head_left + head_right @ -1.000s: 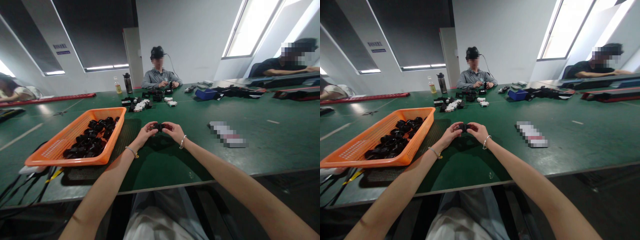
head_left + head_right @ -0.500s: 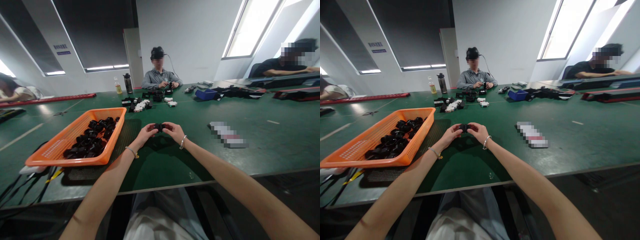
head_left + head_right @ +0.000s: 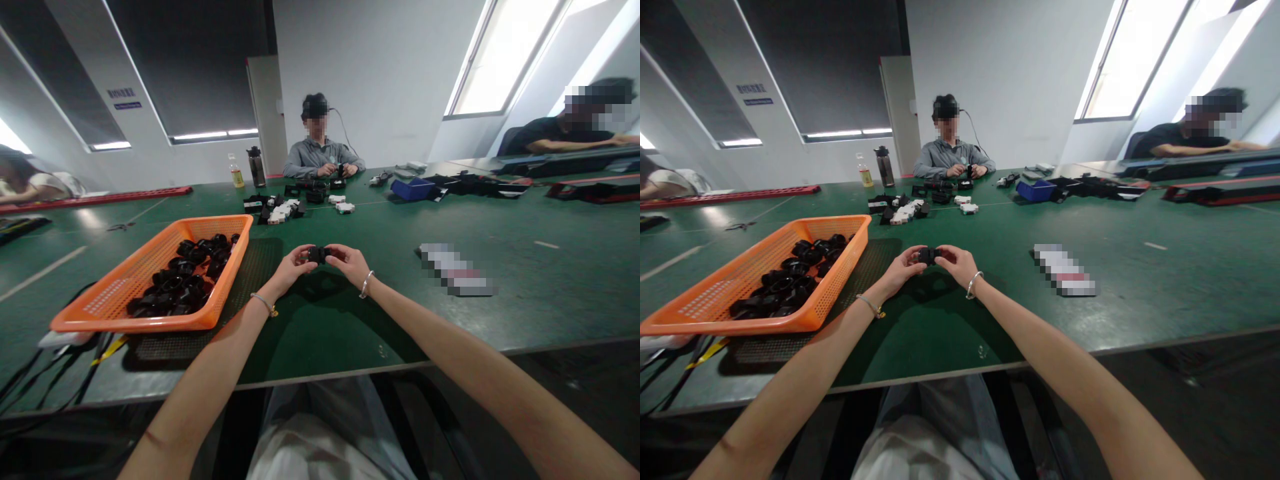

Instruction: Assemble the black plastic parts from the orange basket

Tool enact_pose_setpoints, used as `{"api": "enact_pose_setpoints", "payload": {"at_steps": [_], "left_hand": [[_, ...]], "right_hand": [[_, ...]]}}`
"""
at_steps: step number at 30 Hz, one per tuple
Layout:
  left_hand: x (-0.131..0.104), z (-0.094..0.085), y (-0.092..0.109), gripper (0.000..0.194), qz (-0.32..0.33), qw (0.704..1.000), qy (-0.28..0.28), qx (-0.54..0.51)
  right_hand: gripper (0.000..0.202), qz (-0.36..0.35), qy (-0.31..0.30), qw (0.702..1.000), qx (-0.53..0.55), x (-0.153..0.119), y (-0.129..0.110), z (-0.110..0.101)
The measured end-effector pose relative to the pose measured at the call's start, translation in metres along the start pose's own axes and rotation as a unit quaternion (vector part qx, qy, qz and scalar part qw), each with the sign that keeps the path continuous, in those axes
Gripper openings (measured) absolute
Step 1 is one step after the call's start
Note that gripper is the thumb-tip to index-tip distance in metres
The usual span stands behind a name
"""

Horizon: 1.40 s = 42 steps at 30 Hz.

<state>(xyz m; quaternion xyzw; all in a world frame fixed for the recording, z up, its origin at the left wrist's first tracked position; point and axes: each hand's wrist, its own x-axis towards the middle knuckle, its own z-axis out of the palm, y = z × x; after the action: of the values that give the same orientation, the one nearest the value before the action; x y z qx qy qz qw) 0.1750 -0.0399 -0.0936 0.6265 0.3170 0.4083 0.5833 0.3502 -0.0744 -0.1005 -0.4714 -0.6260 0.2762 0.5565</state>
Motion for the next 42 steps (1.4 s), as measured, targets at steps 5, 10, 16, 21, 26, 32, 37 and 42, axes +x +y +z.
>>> {"api": "enact_pose_setpoints", "payload": {"at_steps": [5, 10, 16, 21, 26, 32, 37, 42], "left_hand": [[-0.0014, -0.0003, 0.0017, 0.060, 0.008, 1.000, -0.011, -0.011], [-0.0030, 0.0008, 0.0031, 0.054, 0.026, 0.999, -0.007, -0.020], [-0.0028, 0.0022, 0.0046, 0.045, 0.023, 0.999, 0.019, -0.018], [-0.0017, 0.0013, 0.0035, 0.045, 0.026, 0.999, 0.017, -0.009], [-0.0014, 0.0006, 0.0020, 0.045, 0.031, 0.999, 0.011, -0.012], [-0.0016, 0.0002, 0.0010, 0.045, 0.035, 0.999, 0.009, -0.017], [-0.0005, -0.0012, -0.0008, 0.047, 0.045, 0.999, 0.002, -0.013], [-0.0001, 0.0006, 0.0005, 0.051, 0.060, 0.998, 0.016, -0.028]], "right_hand": [[0.030, 0.002, -0.001, 1.000, 0.000, -0.0002, -0.0013, 0.0006], [0.030, 0.004, -0.005, 1.000, 0.001, -0.0006, -0.0029, 0.0013], [0.030, -0.008, -0.002, 1.000, -0.022, -0.0009, -0.0036, 0.0010], [0.029, -0.020, 0.005, 0.999, -0.042, -0.0013, -0.0062, 0.0007], [0.031, -0.024, 0.009, 0.999, -0.041, -0.0017, -0.0081, 0.0007], [0.033, -0.006, 0.002, 0.999, -0.032, -0.0017, -0.0073, 0.0010], [0.032, 0.000, -0.001, 1.000, -0.026, -0.0016, -0.0072, 0.0008], [0.030, 0.001, -0.001, 1.000, -0.011, -0.0011, -0.0054, 0.0018]]}}
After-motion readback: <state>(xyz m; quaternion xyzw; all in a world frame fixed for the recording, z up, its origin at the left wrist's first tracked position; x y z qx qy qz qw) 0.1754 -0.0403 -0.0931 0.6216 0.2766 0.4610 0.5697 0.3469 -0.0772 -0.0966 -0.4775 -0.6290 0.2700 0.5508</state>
